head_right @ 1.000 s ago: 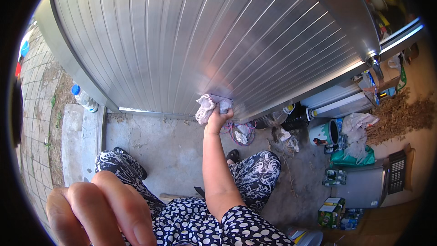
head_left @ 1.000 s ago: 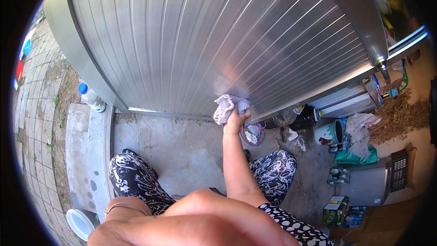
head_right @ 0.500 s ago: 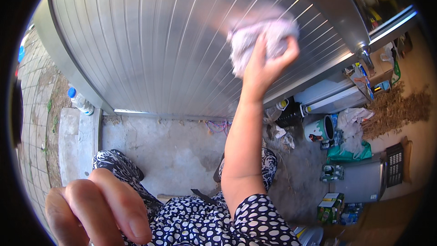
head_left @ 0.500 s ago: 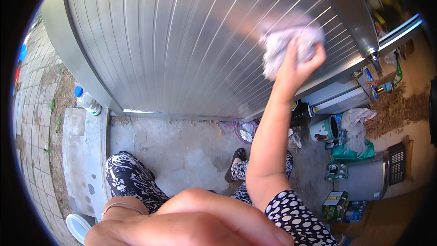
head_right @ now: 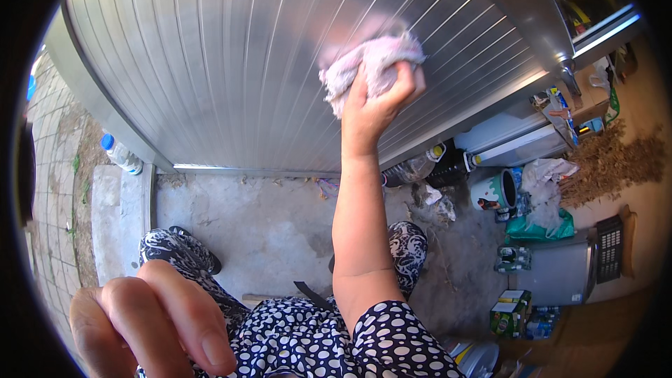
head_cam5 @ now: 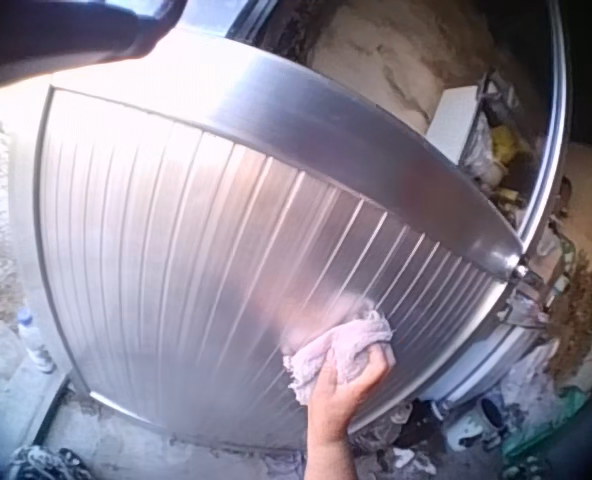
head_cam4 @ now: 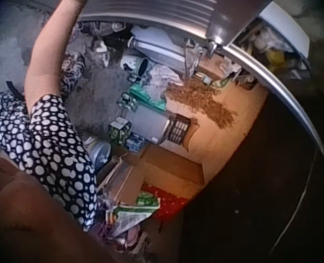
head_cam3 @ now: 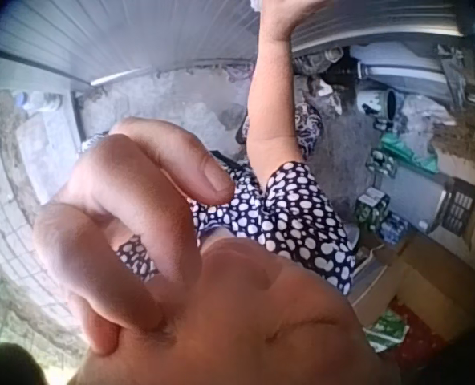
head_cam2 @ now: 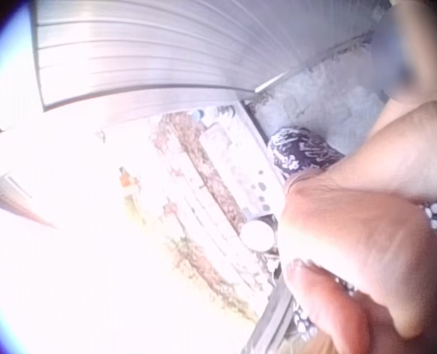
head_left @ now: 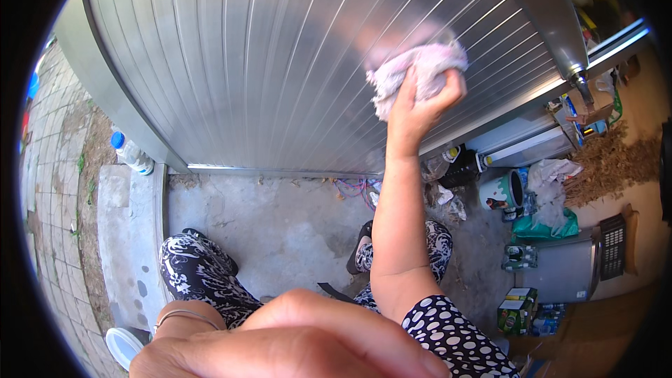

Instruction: The person wipes a metal roll-up door with a cloth, moving from the lower section upward and across the surface. They also wipe the door handle and surrounding frame. The task is performed continuously with a single cloth.

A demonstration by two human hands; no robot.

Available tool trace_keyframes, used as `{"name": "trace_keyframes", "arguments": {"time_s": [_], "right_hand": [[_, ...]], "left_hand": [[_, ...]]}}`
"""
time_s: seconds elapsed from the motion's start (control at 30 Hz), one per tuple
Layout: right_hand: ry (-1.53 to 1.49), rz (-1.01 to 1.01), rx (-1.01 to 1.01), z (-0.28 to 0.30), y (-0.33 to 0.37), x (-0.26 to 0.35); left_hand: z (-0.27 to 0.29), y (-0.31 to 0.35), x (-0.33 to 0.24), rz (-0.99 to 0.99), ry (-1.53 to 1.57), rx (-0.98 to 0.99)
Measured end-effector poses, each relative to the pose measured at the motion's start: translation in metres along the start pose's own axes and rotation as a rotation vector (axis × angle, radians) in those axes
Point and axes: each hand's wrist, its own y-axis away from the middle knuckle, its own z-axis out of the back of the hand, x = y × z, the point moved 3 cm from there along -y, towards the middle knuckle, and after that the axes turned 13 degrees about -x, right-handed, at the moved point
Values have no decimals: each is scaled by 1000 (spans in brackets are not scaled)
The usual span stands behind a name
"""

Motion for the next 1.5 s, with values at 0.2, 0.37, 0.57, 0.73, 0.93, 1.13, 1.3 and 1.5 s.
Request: {"name": "trace_keyframes", "arguments": {"time_s": [0.2,0.37,0.57,0.73,0.93,1.13,1.3,1.5], "right_hand": [[-18,-239,97,4,79,1],[118,-369,197,37,126,-34],[86,-622,255,27,192,-17],[135,-894,337,40,245,-27],[-13,-1385,254,55,274,-48],[-41,-671,253,44,104,-31],[-104,-100,-3,11,-75,-14],[-61,-40,-71,-5,-120,-4]], "left_hand": [[8,-12,-23,-20,56,-166],[75,-60,30,2,-158,-453],[183,-67,65,214,-881,-615],[208,-80,74,199,-924,-603],[216,-83,76,195,-859,-578],[226,-84,79,167,-832,-550],[226,-85,81,131,-833,-575],[231,-82,86,104,-820,-592]]}}
